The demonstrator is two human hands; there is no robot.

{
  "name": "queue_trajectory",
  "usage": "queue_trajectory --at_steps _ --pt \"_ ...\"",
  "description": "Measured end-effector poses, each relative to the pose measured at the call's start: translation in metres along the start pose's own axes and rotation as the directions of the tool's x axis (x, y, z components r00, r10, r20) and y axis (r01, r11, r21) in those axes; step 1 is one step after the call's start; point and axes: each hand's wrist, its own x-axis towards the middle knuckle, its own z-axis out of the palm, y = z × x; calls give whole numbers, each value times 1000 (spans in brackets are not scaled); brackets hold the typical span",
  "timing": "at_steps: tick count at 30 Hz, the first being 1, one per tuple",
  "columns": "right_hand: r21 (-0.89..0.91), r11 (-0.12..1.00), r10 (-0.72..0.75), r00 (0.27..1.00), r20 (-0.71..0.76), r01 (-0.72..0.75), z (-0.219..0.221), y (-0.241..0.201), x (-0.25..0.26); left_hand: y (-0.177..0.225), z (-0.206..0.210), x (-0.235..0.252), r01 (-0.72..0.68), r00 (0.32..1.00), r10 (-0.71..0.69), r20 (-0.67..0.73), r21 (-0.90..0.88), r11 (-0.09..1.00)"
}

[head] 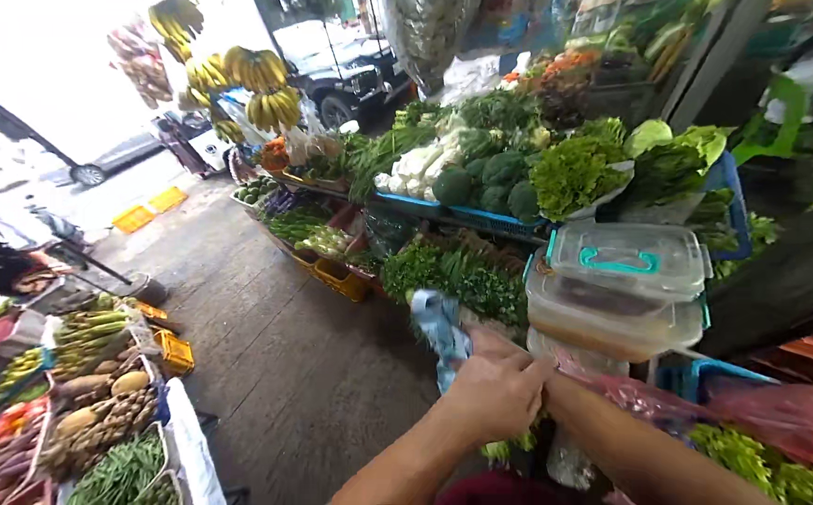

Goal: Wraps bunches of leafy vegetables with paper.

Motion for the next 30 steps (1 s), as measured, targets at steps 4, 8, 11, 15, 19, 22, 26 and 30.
queue_trajectory --at_steps 4,8,11,15,19,22,26,30 --pt "544 796 -276 959 -62 265 -18 56 25 -53 -39 -74 225 947 -268 -175 -234 946" --pt "217 929 -311 950 21 299 -15 19 34 -123 -43 -88 444 812 -569 132 -772 454" --pt "4 953 -303 952 32 303 5 -13 45 -126 -35 -70 403 751 -658 56 -829 389" --pt "149 940 -315 949 31 307 1 -20 45 -139 -50 -70 240 738 -672 -63 -906 348" --pt "342 889 -359 927 110 303 12 -21 49 -135 -45 -64 99 692 -706 -149 -950 297" --pt "573 747 -438 898 41 338 29 -25 52 -134 -30 -54 45 623 -730 -280 -919 391" --pt "676 639 -498 867 -1 367 39 -23 50 -138 -26 -45 89 593 -747 -300 -898 431" --pt "698 608 -437 894 -105 379 43 -23 48 -130 -27 -31 136 581 -764 -281 -892 431"
